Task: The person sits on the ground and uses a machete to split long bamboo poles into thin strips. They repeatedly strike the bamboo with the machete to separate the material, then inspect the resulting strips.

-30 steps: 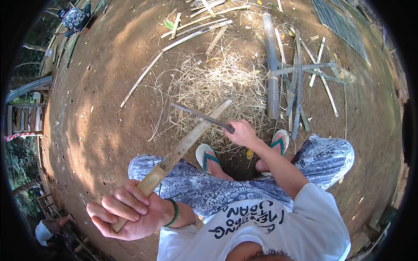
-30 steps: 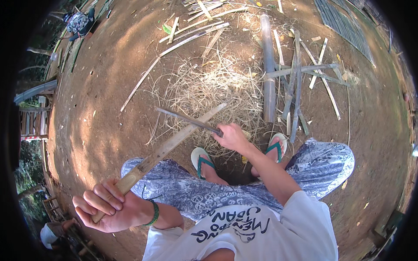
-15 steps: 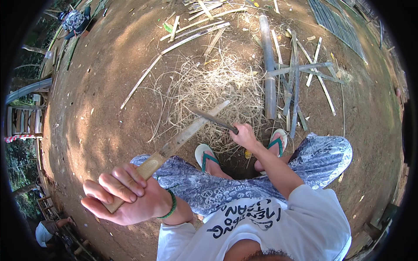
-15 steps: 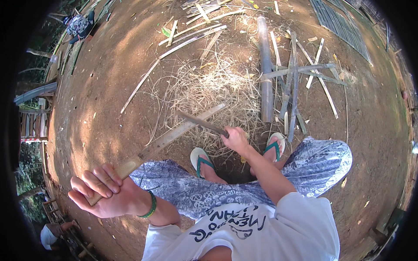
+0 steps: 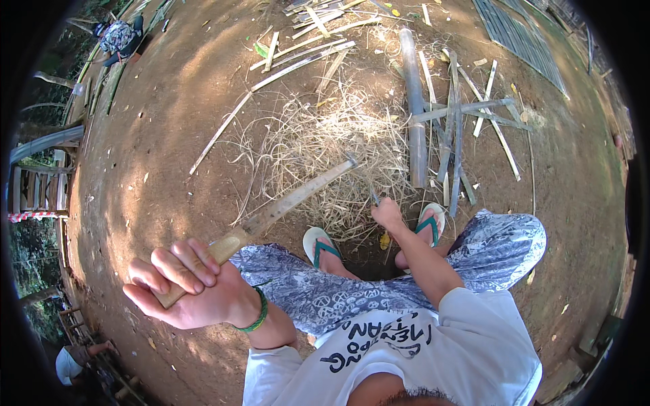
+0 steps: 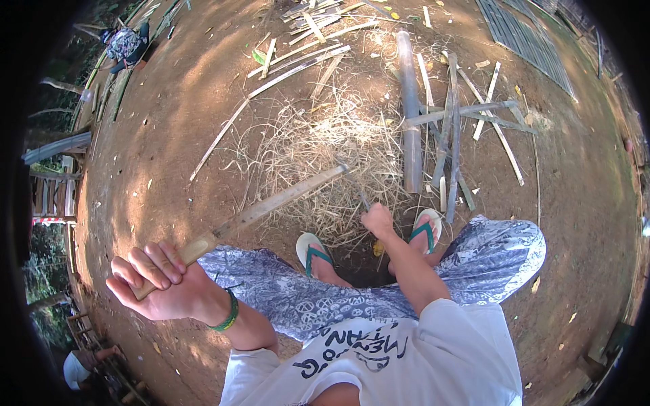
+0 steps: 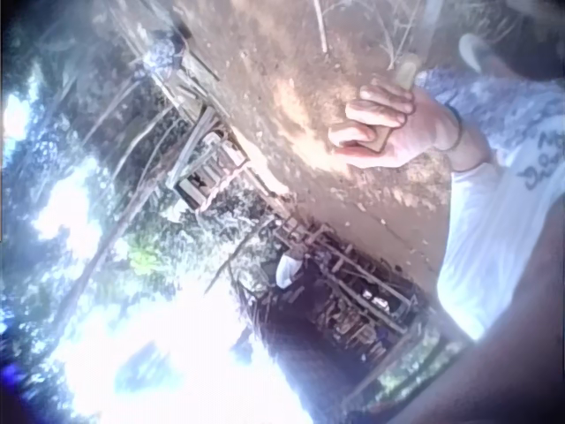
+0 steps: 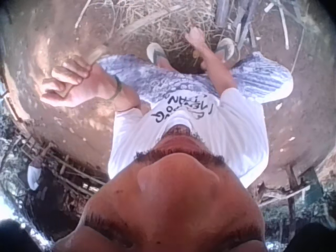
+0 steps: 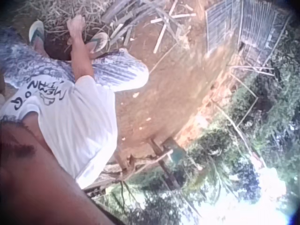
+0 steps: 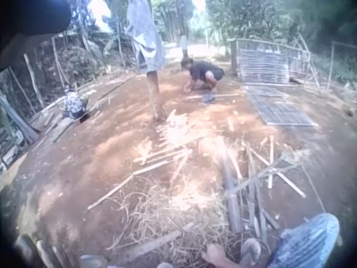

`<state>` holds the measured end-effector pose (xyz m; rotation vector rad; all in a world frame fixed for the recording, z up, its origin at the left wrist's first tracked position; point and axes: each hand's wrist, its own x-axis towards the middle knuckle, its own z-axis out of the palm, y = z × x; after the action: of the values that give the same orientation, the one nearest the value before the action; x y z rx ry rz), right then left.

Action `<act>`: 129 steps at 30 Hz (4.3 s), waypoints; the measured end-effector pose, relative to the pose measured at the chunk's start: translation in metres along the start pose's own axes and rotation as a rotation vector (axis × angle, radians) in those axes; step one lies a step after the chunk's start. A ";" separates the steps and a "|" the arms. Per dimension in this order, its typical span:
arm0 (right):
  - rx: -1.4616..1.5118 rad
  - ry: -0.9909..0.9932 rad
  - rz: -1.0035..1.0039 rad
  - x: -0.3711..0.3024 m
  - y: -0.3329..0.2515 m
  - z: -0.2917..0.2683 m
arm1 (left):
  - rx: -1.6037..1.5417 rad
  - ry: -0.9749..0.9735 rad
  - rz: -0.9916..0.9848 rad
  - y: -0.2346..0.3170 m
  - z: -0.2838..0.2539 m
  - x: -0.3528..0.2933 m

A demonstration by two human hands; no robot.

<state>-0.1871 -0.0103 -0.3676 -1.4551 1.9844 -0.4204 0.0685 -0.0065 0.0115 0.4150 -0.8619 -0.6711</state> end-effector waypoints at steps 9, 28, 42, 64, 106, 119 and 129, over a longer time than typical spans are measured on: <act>0.586 -0.271 0.235 -0.013 -0.054 -0.040 | 0.195 0.143 0.214 0.011 0.014 0.007; 0.140 -0.146 0.086 -0.012 -0.015 -0.019 | 0.265 0.221 0.022 0.003 0.040 0.008; -0.042 -0.274 0.082 0.012 -0.007 -0.036 | 0.278 0.240 0.040 -0.003 0.029 0.016; 0.558 -0.181 0.019 -0.040 -0.111 -0.082 | -0.148 -0.037 0.001 0.003 0.002 0.031; 0.197 0.000 -0.744 -0.175 -0.178 -0.292 | 0.816 -0.647 0.395 -0.031 0.031 -0.056; 0.134 -0.030 -0.717 -0.171 -0.177 -0.296 | 0.782 -0.631 0.427 -0.040 0.023 -0.064; 0.144 -0.110 -0.689 -0.159 -0.174 -0.291 | 0.762 -0.655 0.367 -0.046 0.017 -0.067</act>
<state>-0.2203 0.0477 0.0003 -1.9913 1.2906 -0.7350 0.0064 0.0055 -0.0427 0.7060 -1.7789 -0.0938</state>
